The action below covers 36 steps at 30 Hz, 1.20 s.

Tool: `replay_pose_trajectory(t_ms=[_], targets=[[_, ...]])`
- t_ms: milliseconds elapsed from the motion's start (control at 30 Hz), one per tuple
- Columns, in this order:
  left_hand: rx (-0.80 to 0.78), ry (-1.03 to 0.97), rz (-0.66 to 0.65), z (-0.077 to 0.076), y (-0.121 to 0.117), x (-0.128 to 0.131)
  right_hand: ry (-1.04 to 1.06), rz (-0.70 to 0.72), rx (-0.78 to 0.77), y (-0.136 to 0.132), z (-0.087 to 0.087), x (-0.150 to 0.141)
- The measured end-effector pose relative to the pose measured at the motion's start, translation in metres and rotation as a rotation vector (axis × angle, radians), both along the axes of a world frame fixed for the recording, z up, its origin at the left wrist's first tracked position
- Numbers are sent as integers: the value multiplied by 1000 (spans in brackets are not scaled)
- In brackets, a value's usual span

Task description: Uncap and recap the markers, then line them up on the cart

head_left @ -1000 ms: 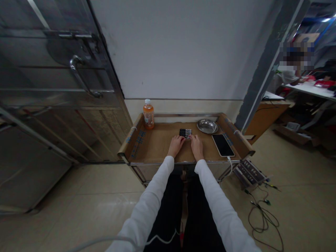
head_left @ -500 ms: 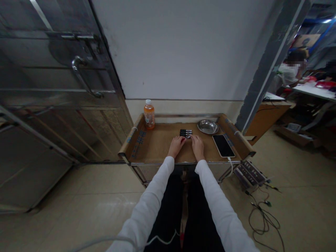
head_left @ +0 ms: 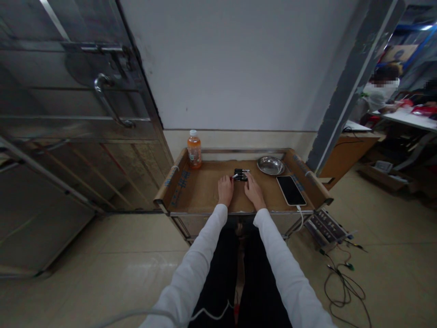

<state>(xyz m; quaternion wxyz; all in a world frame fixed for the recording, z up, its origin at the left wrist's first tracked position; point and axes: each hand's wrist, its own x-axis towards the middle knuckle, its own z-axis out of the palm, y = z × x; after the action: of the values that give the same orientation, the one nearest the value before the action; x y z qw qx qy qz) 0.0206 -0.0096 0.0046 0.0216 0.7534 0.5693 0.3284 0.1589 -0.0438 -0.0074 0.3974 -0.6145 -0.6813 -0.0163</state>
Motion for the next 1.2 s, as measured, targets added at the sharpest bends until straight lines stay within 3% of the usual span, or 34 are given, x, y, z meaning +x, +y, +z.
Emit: replay_pose_trajectory(t_ms=[200,433,533,733,933,1200], targets=[[58,-11,181,-3,-3,-1,-87,-119,-38,4,-7,3],[-65,62,260,1,-7,0,-108,-138,-35,2,-5,3],[-53,79,224,2,-6,1,-116,-157,-36,2,-3,2],[-34,111,7,-3,-1,3,-157,-170,-44,2,-2,2],[-25,33,-6,-10,2,2,-160,-171,-67,2,-4,2],[4,37,-43,-5,2,4,-196,-176,-100,3,-4,2]])
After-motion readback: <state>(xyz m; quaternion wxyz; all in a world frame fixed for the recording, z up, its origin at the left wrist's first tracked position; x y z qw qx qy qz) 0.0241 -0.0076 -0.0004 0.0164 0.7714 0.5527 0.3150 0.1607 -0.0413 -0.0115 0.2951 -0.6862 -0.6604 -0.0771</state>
